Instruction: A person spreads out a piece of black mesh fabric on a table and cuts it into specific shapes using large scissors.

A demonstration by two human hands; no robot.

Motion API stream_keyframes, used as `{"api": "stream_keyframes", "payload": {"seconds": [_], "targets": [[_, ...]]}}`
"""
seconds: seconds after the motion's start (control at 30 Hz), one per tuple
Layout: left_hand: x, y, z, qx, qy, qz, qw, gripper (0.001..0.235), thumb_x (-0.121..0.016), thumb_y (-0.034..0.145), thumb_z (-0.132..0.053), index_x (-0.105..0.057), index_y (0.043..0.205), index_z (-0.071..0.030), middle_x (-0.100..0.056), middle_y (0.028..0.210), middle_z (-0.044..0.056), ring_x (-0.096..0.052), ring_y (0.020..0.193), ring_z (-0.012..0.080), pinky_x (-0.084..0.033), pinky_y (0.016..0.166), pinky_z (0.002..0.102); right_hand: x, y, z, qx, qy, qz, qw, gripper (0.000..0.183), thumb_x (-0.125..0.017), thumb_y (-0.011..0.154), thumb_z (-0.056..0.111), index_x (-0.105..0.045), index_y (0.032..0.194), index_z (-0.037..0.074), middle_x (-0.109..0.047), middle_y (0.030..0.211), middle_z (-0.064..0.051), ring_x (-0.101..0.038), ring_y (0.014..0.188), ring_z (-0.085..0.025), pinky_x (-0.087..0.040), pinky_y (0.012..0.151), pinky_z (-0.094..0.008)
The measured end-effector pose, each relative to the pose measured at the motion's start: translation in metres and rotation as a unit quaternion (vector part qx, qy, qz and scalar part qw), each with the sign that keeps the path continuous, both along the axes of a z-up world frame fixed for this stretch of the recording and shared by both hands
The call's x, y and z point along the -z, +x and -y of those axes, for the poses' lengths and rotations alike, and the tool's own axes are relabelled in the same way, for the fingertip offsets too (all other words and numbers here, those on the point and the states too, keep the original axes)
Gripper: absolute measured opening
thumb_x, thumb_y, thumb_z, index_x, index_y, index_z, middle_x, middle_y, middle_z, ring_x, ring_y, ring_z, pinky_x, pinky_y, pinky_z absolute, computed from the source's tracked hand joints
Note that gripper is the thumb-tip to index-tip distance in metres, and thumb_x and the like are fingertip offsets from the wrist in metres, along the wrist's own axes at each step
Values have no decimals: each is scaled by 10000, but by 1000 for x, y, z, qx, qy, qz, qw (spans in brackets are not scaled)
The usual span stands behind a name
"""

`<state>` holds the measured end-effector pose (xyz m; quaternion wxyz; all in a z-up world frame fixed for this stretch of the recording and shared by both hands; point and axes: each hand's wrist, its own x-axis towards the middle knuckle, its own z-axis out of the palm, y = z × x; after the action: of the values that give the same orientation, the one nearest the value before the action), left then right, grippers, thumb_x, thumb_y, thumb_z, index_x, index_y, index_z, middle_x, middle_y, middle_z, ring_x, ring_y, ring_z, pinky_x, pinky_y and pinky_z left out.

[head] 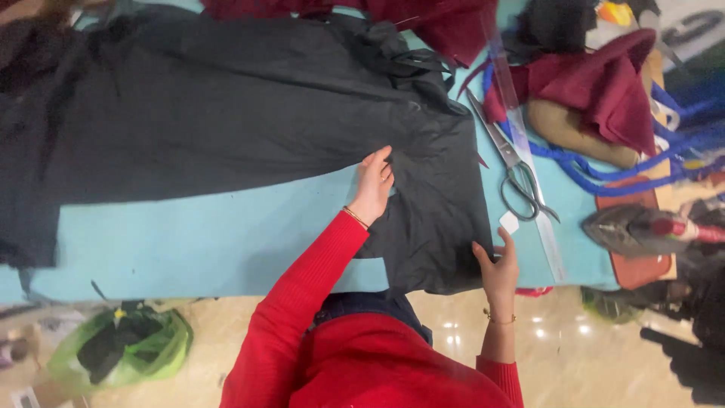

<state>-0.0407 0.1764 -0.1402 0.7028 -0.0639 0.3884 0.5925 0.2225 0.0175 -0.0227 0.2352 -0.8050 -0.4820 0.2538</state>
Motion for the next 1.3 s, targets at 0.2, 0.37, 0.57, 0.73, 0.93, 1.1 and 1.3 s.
{"api": "stream_keyframes", "payload": {"seconds": [0.2,0.37,0.57,0.73,0.93,1.1,1.3], "targets": [[-20,-35,-1,-19,39,99,994,87,-816,889,-170,-732,912,-165,-690,898,-53,-711,1030,167,-475,1068,343,-26,-35,29,36,-20,-150,988,286,-854,879,263,-786,1127,140,-679,766,2,-598,707,-82,-502,663,-228],[-195,-146,31,64,61,184,979,325,-792,912,-336,-760,1065,-52,-773,1069,108,-729,1074,265,-544,1018,371,-59,-60,20,-50,-25,-235,970,322,-792,884,136,-747,1201,104,-671,776,-11,-595,723,-91,-504,702,-253],[-244,-291,64,-47,196,155,967,471,-642,977,-389,-692,1266,-20,-691,1325,167,-620,1327,329,-427,1232,518,-102,-130,-58,-201,-7,-277,940,523,-781,864,94,-649,1370,112,-540,816,35,-567,742,-71,-488,757,-234],[-206,-368,93,-72,286,-43,955,459,-522,1061,-397,-580,1421,-118,-584,1505,47,-509,1462,235,-326,1326,489,-99,-219,-171,-383,48,-157,909,476,-815,873,132,-676,1329,124,-597,714,-39,-579,741,-146,-489,819,-314],[-124,-399,89,-115,241,-179,947,341,-586,1071,-329,-617,1379,-185,-638,1387,-82,-558,1287,141,-277,1295,503,-48,-299,-271,-451,149,0,880,439,-828,894,174,-679,1306,199,-646,722,-53,-646,701,-283,-500,748,-409],[-133,-384,95,-24,122,-341,932,293,-583,1012,-207,-616,1243,-31,-637,1198,15,-570,1114,66,-461,1077,241,-19,-314,-271,-347,253,30,903,430,-784,959,215,-605,1333,102,-585,1122,-124,-627,1012,-289,-468,941,-404],[-115,-365,114,55,87,-545,832,390,-635,1050,-215,-579,1380,-16,-578,1405,216,-504,1379,404,-385,1176,511,27,-267,-164,-160,190,-64,967,530,-801,983,275,-563,1410,71,-548,1209,-235,-603,1173,-397,-528,945,-473]]}}
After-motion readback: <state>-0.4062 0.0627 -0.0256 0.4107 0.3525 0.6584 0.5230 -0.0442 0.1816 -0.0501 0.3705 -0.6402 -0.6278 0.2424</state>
